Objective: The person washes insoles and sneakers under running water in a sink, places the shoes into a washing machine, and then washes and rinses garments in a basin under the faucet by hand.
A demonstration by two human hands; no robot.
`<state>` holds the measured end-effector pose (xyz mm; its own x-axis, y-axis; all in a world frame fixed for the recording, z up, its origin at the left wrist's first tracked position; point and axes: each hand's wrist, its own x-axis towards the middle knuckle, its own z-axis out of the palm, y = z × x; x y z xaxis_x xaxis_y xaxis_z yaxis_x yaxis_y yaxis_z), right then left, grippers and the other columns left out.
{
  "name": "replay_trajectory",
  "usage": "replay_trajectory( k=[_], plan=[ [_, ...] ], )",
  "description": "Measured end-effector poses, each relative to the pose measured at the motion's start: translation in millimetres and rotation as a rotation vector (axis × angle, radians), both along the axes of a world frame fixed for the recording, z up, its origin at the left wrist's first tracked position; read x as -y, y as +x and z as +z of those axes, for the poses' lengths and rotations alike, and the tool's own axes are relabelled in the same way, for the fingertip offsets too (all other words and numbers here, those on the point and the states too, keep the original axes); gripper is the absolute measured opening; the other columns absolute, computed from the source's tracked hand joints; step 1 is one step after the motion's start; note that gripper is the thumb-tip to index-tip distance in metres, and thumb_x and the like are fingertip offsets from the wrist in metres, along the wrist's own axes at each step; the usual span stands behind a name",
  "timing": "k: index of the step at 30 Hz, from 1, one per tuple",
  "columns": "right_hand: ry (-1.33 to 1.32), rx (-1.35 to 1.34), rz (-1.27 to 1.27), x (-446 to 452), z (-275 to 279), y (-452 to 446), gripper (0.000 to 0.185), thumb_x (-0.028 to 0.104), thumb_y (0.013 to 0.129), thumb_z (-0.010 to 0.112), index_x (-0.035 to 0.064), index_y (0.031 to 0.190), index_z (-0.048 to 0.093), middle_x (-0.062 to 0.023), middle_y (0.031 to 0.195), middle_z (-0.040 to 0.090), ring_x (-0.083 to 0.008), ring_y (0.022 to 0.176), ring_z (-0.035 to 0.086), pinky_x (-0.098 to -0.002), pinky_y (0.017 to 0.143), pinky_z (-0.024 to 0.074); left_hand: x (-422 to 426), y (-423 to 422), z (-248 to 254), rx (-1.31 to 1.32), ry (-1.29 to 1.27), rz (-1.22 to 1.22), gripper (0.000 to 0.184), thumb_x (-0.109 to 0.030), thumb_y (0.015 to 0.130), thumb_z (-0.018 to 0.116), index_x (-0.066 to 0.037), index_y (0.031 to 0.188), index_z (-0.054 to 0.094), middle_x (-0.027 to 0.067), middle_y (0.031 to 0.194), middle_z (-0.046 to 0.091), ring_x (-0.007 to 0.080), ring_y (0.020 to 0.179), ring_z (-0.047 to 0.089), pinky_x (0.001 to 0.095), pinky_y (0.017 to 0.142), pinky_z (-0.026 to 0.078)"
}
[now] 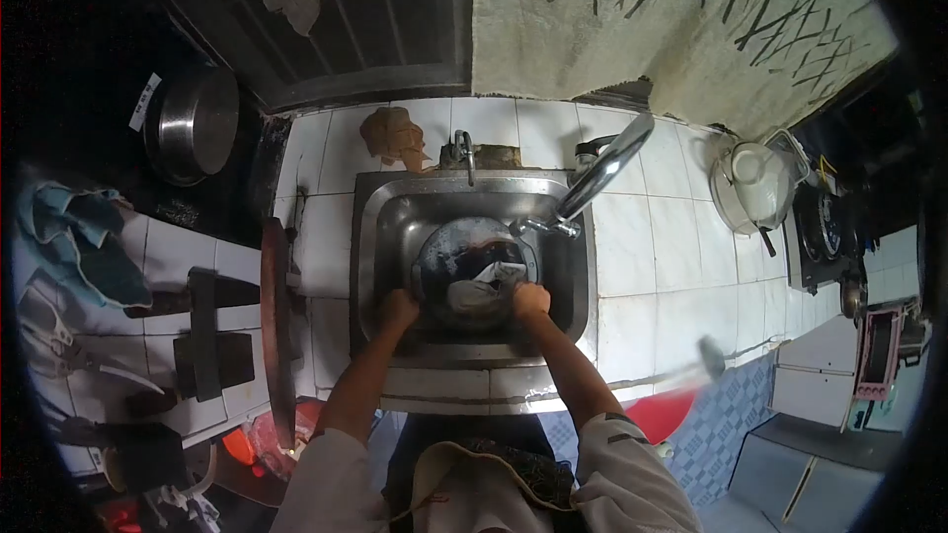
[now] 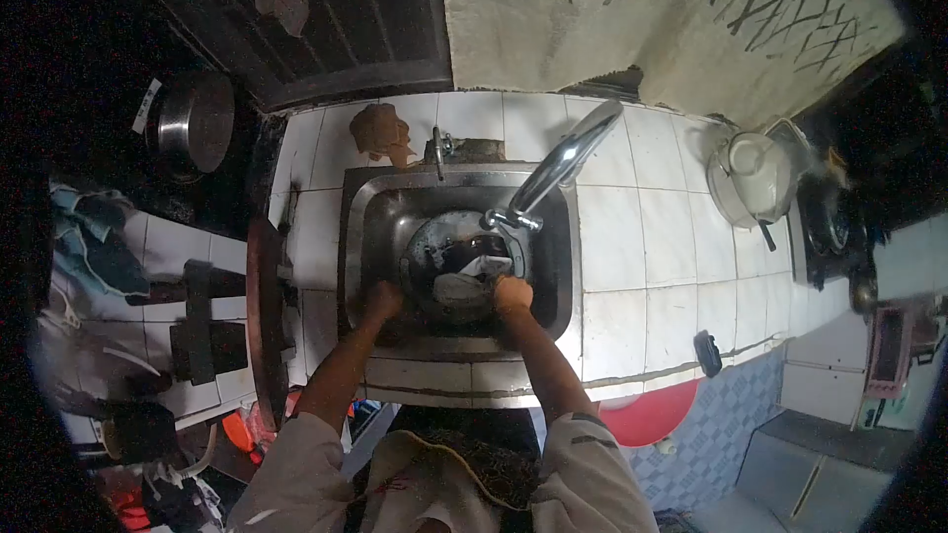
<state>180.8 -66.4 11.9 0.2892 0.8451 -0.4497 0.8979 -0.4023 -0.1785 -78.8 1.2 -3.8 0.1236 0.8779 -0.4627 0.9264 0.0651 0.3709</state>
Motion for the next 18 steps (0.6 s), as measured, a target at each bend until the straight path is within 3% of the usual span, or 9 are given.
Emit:
replay_trajectory(
  k=[3, 7, 9, 13, 14, 15, 16, 18],
  plan=[
    [-0.026, 0.018, -0.021, 1, -7, -2, 0.032, 0.022, 0.085, 0.035, 0.0066, 0.079, 0.064, -0.0133, 0.081, 0.063, -0.0274, 0.076, 0.062, -0.0367, 0.068, 0.0491, -5, 5, -9, -0.048, -0.120, 0.100, 0.028, -0.022, 0.072, 0.055, 0.002, 0.085, 0.061, 0.0241, 0.090, 0.058, 0.0385, 0.086, 0.056, 0.0421, 0.073, 0.045],
    [-0.061, 0.000, 0.068, 22, 36, 4, 0.019, 0.017, 0.079, 0.045, 0.0064, 0.084, 0.060, -0.0126, 0.080, 0.063, -0.0286, 0.078, 0.061, -0.0381, 0.065, 0.0493, -18, -2, -108, -0.125, 0.003, 0.127, 0.037, -0.020, 0.073, 0.054, 0.007, 0.098, 0.055, 0.0269, 0.099, 0.055, 0.0392, 0.094, 0.053, 0.0416, 0.077, 0.044],
    [-0.001, 0.041, -0.087, 32, 57, 6, 0.018, 0.016, 0.079, 0.045, 0.0052, 0.082, 0.058, -0.0134, 0.078, 0.062, -0.0296, 0.076, 0.061, -0.0381, 0.064, 0.0496, -29, 0, -125, 0.153, -0.228, 0.461, 0.040, -0.016, 0.072, 0.052, 0.007, 0.104, 0.050, 0.0254, 0.108, 0.052, 0.0353, 0.100, 0.052, 0.0385, 0.080, 0.043],
    [0.016, 0.065, -0.228, 31, 44, 11, 0.016, 0.015, 0.077, 0.047, 0.0043, 0.078, 0.059, -0.0141, 0.077, 0.062, -0.0302, 0.073, 0.061, -0.0379, 0.064, 0.0496, -39, 0, -200, 0.416, -0.210, 0.716, 0.037, -0.014, 0.071, 0.052, 0.007, 0.101, 0.052, 0.0225, 0.106, 0.053, 0.0303, 0.097, 0.053, 0.0376, 0.077, 0.043],
    [0.044, 0.066, -0.187, 30, 33, 11, 0.017, 0.016, 0.078, 0.046, 0.0048, 0.077, 0.059, -0.0141, 0.076, 0.062, -0.0303, 0.073, 0.062, -0.0378, 0.063, 0.0497, -44, -9, -212, 0.552, -0.378, 0.815, 0.038, -0.015, 0.070, 0.053, 0.007, 0.101, 0.052, 0.0208, 0.105, 0.053, 0.0287, 0.094, 0.053, 0.0379, 0.075, 0.043],
    [0.073, 0.066, -0.146, 28, 23, 9, 0.018, 0.016, 0.078, 0.045, 0.0052, 0.076, 0.060, -0.0141, 0.076, 0.062, -0.0303, 0.072, 0.062, -0.0378, 0.063, 0.0497, -48, -13, -217, 0.686, -0.548, 0.910, 0.039, -0.016, 0.069, 0.054, 0.006, 0.101, 0.052, 0.0191, 0.104, 0.053, 0.0271, 0.091, 0.053, 0.0383, 0.073, 0.043],
    [0.075, 0.061, -0.158, 24, 17, 8, 0.018, 0.016, 0.078, 0.045, 0.0052, 0.076, 0.060, -0.0141, 0.076, 0.062, -0.0303, 0.072, 0.062, -0.0378, 0.063, 0.0497, -51, -9, -202, 0.678, -0.546, 0.899, 0.039, -0.016, 0.069, 0.054, 0.006, 0.101, 0.052, 0.0191, 0.104, 0.053, 0.0271, 0.091, 0.053, 0.0383, 0.073, 0.043],
    [0.045, -0.014, -0.185, 16, 7, 3, 0.021, 0.017, 0.079, 0.043, 0.0067, 0.075, 0.061, -0.0142, 0.077, 0.062, -0.0295, 0.073, 0.062, -0.0374, 0.063, 0.0497, -50, -1, -162, 0.511, -0.494, 0.899, 0.037, -0.015, 0.070, 0.053, 0.005, 0.101, 0.053, 0.0173, 0.098, 0.054, 0.0274, 0.085, 0.053, 0.0416, 0.071, 0.042]
  ],
)
